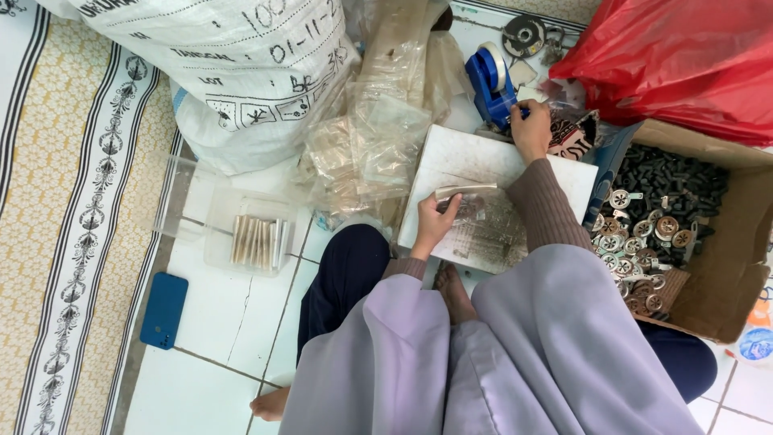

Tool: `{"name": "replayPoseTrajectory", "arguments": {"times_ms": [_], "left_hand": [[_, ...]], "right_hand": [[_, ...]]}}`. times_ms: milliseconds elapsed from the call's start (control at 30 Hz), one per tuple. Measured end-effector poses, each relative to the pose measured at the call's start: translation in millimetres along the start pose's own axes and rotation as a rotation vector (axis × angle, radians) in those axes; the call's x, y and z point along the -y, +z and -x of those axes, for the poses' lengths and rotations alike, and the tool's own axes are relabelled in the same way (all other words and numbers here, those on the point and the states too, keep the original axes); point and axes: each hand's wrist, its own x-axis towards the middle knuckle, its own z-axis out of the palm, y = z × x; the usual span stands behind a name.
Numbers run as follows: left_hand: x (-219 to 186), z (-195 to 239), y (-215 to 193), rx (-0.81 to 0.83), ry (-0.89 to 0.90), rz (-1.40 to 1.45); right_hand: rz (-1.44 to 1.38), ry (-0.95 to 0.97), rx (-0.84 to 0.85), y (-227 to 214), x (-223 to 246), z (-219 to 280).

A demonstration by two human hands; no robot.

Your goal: The person sorts metal pins on a flat board, places them into small plastic bags, and then organizes the bags into a plastic container.

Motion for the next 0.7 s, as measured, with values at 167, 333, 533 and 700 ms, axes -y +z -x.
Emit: {"name": "replayPoseTrajectory", "arguments": {"times_ms": [167, 333, 533, 700], "left_hand": [[-3.6, 0.0, 0.2, -0.016, 0.024, -0.029], [-13.0, -0.6, 2.2, -0.024, 0.014, -0.024], [-35.9, -1.8, 1.4, -0.042, 0.029, -0.042], [-2.0, -1.7, 3.2, -0.047, 0.025, -0.041]], "right_hand": [[-0.068, -0.023, -0.004, -0.9, -4.4, 0.5], [-0.214, -0.06, -0.029, 18.7, -29.6, -20.2], [-0.242, -0.139, -0.203, 23.0, -37.9, -18.0], [-0.373, -0.074, -0.175, 17.4, -49.7, -16.8]]}}
